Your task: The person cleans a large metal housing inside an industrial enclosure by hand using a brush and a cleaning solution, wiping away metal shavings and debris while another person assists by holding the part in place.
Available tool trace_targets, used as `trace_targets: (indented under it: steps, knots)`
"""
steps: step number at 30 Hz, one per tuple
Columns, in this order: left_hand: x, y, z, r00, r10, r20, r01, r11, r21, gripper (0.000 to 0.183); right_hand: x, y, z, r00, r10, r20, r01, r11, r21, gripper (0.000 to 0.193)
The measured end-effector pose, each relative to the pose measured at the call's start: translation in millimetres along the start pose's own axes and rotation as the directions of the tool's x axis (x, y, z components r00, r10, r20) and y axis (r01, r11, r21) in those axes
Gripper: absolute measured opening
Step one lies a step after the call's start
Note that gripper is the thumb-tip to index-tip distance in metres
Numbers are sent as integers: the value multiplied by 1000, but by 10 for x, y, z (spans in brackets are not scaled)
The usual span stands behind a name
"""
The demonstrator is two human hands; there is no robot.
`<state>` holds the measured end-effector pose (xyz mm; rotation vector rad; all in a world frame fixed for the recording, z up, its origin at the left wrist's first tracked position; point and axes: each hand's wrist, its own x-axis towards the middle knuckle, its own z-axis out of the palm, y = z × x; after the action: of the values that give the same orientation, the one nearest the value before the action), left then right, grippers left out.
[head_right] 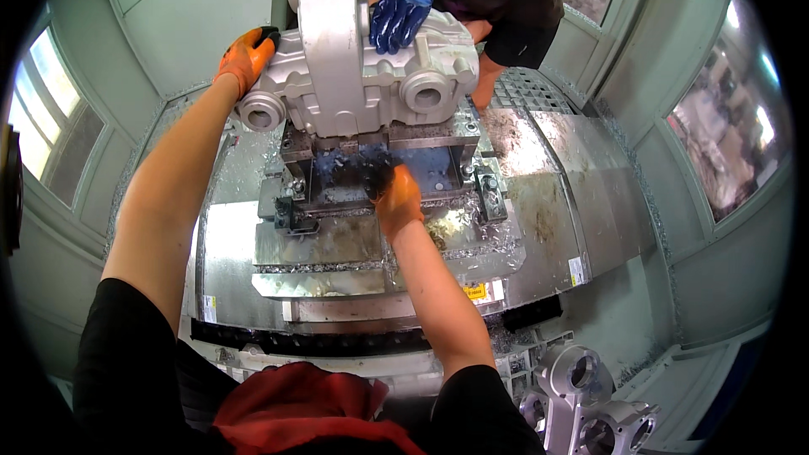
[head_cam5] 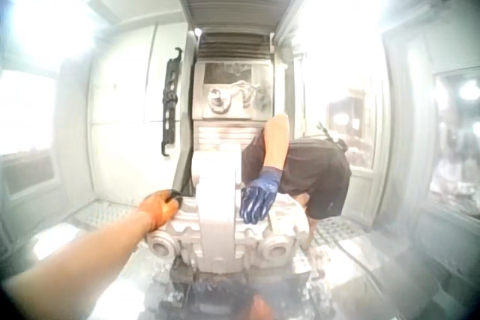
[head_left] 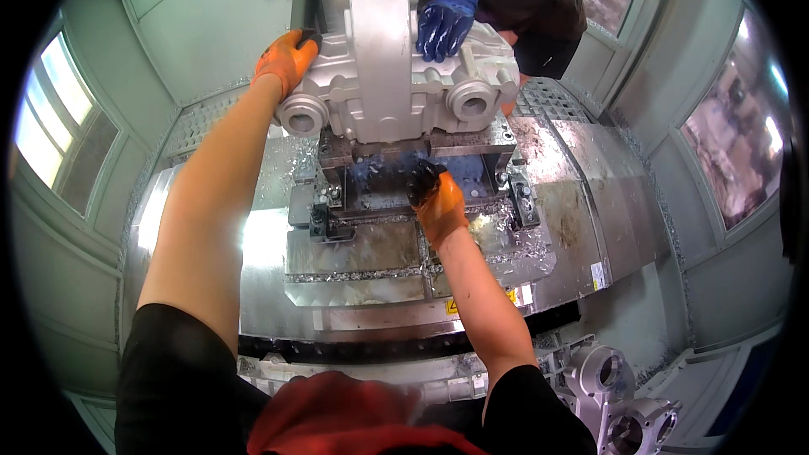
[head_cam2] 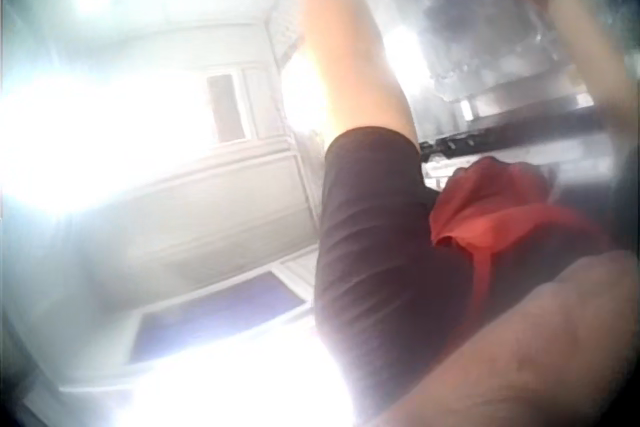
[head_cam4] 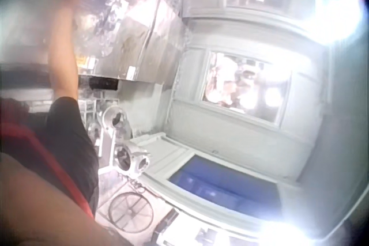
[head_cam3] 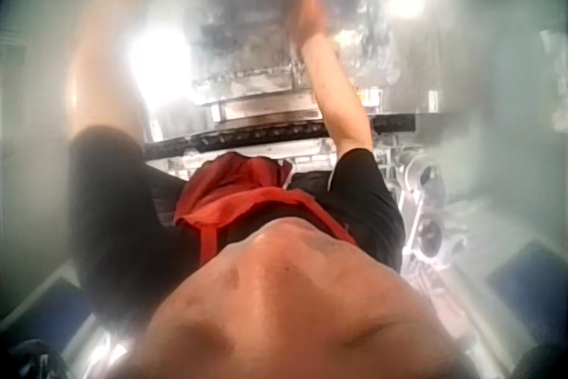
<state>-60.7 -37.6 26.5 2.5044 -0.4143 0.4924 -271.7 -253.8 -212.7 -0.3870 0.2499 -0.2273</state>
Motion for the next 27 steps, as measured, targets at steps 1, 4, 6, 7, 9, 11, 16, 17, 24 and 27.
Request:
trace_targets:
  steps: [1, 4, 6, 7, 9, 11, 16, 17, 24, 27]
  knots:
    - [-30, 77, -65, 1000, 6, 11, -6, 1000, -2, 65, 51, 10, -51, 1000, -11, -11, 11, 1000, -1, 26]
    - [43, -117, -10, 999, 14, -29, -15, 1000, -9, 63, -13, 71, 61, 999, 20, 44, -21, 1000, 2, 29]
    - [85, -163, 5, 1000, -1, -21, 0, 999, -32, 60, -69, 38, -78, 981, 54, 186, -64, 997, 47, 30]
    - [46, -19, 26, 1000, -5, -16, 4, 999, -50, 59, 38, -56, -340, 953, 56, 297, -83, 993, 81, 30]
    - [-96, 169, -115, 1000, -20, 7, 21, 998, -51, 55, -2, -89, -380, 946, -111, 304, 216, 916, -337, 30]
    - [-38, 97, -171, 999, 13, 36, -10, 998, -69, 53, -234, -179, -183, 818, -476, 324, 500, 308, -809, 30]
    - [-55, -19, -179, 986, 169, 8, -169, 984, -47, 49, -358, -753, 388, 442, -781, 441, 684, -25, -729, 52]
    - [-40, -83, -203, 980, 195, 45, -193, 980, -47, 49, -326, -885, 620, 383, -677, 628, 681, -252, -687, 54]
    - [106, -325, -138, 937, 347, 32, -346, 938, -33, 47, 320, -924, 897, 309, -474, 825, 155, -831, -535, 62]
    - [45, -293, -195, 948, 311, 61, -306, 949, -73, 40, 314, -890, 954, 227, -395, 890, 135, -893, -430, 58]
